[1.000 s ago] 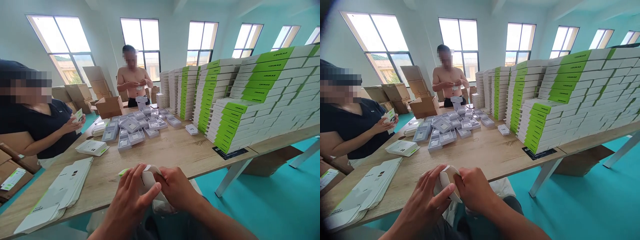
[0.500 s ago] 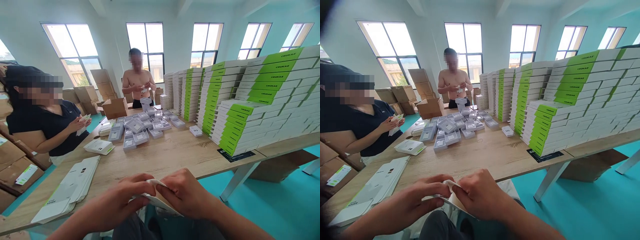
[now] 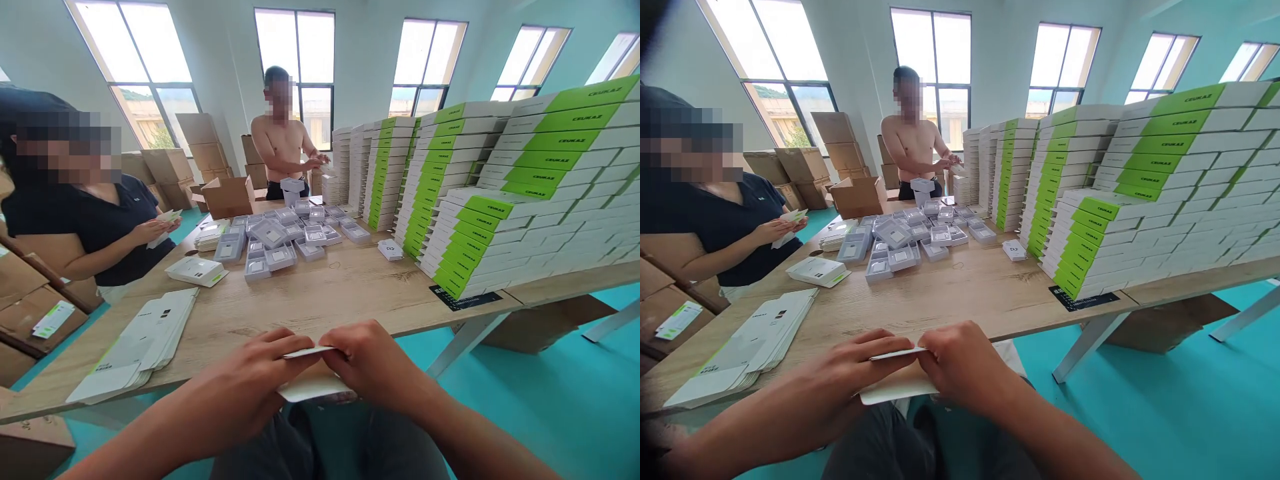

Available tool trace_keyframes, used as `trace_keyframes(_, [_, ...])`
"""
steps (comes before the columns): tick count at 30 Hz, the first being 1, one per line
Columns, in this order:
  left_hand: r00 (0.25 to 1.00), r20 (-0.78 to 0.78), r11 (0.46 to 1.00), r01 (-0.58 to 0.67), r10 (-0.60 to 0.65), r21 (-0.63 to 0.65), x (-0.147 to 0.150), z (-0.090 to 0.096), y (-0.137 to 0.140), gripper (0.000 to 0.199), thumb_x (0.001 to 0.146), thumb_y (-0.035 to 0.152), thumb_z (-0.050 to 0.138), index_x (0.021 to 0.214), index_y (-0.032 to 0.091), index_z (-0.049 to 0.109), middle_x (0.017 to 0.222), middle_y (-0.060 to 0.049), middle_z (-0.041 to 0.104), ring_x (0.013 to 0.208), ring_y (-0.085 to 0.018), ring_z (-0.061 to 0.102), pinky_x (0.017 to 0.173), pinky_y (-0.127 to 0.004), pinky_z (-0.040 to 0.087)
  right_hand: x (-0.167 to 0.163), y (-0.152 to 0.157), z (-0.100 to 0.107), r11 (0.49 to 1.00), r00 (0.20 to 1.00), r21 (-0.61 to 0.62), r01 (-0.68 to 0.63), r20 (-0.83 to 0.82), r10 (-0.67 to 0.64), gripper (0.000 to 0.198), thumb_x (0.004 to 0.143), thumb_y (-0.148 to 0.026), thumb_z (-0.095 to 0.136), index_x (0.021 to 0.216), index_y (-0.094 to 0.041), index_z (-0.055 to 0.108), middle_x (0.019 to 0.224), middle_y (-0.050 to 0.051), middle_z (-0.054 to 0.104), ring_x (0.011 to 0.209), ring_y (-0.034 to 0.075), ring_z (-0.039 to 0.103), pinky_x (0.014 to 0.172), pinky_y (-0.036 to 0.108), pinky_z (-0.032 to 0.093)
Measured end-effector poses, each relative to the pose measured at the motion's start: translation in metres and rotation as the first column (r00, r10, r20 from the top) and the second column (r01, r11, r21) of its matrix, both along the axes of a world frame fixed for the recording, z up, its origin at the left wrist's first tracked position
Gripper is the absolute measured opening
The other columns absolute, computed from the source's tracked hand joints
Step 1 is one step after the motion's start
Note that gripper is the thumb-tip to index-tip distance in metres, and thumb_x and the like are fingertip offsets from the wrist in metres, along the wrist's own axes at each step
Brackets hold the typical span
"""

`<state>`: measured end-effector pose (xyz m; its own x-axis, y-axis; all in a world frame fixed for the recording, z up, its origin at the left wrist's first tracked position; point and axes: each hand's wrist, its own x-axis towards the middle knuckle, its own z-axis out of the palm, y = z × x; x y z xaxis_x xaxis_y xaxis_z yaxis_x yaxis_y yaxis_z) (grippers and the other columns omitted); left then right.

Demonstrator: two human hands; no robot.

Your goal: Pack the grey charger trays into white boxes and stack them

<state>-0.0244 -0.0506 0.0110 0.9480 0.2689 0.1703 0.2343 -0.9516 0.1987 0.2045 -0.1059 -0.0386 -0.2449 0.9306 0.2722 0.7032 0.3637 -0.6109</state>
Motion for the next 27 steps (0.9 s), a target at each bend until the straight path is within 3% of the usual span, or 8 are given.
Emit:
trace_keyframes(3, [0.996, 0.082, 0.999, -0.034, 0.035, -0.015, -0.004, -0.018, -0.006, 0.086, 0.076, -0.006, 0.046, 0.150, 0.037, 0.042, 0.137, 0.000, 0.066, 0.122, -0.022, 0.063, 0.101, -0.035, 0.056, 0.005, -0.017, -0.035, 0.997, 0.892, -0.070, -0.012, -0.451, -0.021, 0.022, 0.096, -0.041, 0.061, 0.112, -0.026, 0.066, 0.099, 0.006, 0.075, 0.090, 0.022, 0.069, 0.076, 0.031, 0.050])
trace_keyframes(6, [0.993, 0.104, 0.993, -0.036, 0.048, -0.111, -0.008, -0.042, -0.016, 0.092, 0.073, -0.010, 0.043, 0.152, 0.038, 0.040, 0.143, 0.000, 0.061, 0.124, -0.022, 0.061, 0.101, -0.034, 0.056, 0.010, -0.036, -0.078, 0.998, 0.748, 0.000, -0.067, -0.662, 0.051, 0.045, 0.087, -0.054, 0.071, 0.125, -0.032, 0.061, 0.125, 0.009, 0.071, 0.116, 0.029, 0.065, 0.097, 0.043, 0.050])
trace_keyframes(10, [0.995, 0.068, 0.956, -0.054, 0.077, -0.290, -0.007, -0.073, -0.026, 0.089, 0.077, -0.010, 0.045, 0.152, 0.038, 0.040, 0.141, 0.000, 0.060, 0.124, -0.019, 0.058, 0.107, -0.034, 0.052, 0.010, -0.046, -0.115, 0.985, 0.813, 0.172, -0.034, -0.569, 0.127, 0.057, 0.077, -0.064, 0.074, 0.127, -0.036, 0.068, 0.127, 0.010, 0.071, 0.118, 0.034, 0.063, 0.102, 0.051, 0.047])
trace_keyframes(14, [0.994, 0.073, 0.934, -0.054, 0.086, -0.354, -0.003, -0.094, -0.027, 0.091, 0.077, -0.013, 0.045, 0.151, 0.041, 0.040, 0.137, 0.001, 0.060, 0.124, -0.019, 0.058, 0.112, -0.037, 0.047, 0.003, -0.046, -0.116, 0.980, 0.914, 0.200, -0.020, -0.393, 0.098, 0.039, 0.085, -0.045, 0.077, 0.123, -0.036, 0.073, 0.119, 0.009, 0.074, 0.110, 0.031, 0.066, 0.096, 0.046, 0.050])
trace_keyframes(16, [0.991, 0.095, 0.919, -0.049, 0.094, -0.391, -0.001, -0.103, -0.026, 0.085, 0.082, -0.011, 0.045, 0.149, 0.040, 0.042, 0.134, 0.000, 0.062, 0.121, -0.019, 0.059, 0.111, -0.037, 0.047, -0.003, -0.049, -0.111, 0.996, 0.887, 0.075, 0.041, -0.463, -0.002, 0.018, 0.092, -0.038, 0.069, 0.105, -0.032, 0.079, 0.113, 0.008, 0.074, 0.105, 0.028, 0.067, 0.092, 0.042, 0.050])
trace_keyframes(18, [0.985, 0.118, 0.888, -0.056, 0.123, -0.456, 0.001, -0.114, -0.025, 0.071, 0.090, -0.005, 0.046, 0.146, 0.038, 0.046, 0.133, -0.002, 0.061, 0.120, -0.018, 0.060, 0.107, -0.034, 0.050, -0.012, -0.053, -0.108, 0.984, 0.783, -0.130, 0.118, -0.597, -0.173, 0.020, 0.094, -0.040, 0.065, 0.087, -0.027, 0.078, 0.111, 0.008, 0.073, 0.101, 0.026, 0.067, 0.090, 0.038, 0.050])
trace_keyframes(22, [0.935, 0.244, 0.817, -0.075, 0.256, -0.572, 0.001, -0.155, -0.030, 0.048, 0.095, 0.004, 0.049, 0.134, 0.031, 0.046, 0.132, -0.006, 0.058, 0.118, -0.017, 0.062, 0.099, -0.031, 0.054, -0.029, -0.060, -0.117, 0.878, 0.547, -0.457, 0.143, -0.703, -0.455, 0.031, 0.088, -0.048, 0.071, 0.074, -0.020, 0.071, 0.112, 0.009, 0.069, 0.098, 0.025, 0.063, 0.086, 0.035, 0.049])
trace_keyframes(27, [0.873, 0.306, 0.762, -0.107, 0.379, -0.639, -0.001, -0.202, -0.054, 0.058, 0.089, 0.007, 0.061, 0.136, 0.030, 0.038, 0.134, -0.008, 0.057, 0.111, -0.018, 0.066, 0.093, -0.031, 0.056, -0.043, -0.062, -0.139, 0.711, 0.205, -0.683, 0.167, -0.681, -0.703, 0.037, 0.074, -0.045, 0.083, 0.060, -0.017, 0.063, 0.100, 0.007, 0.066, 0.084, 0.018, 0.056, 0.070, 0.028, 0.045])
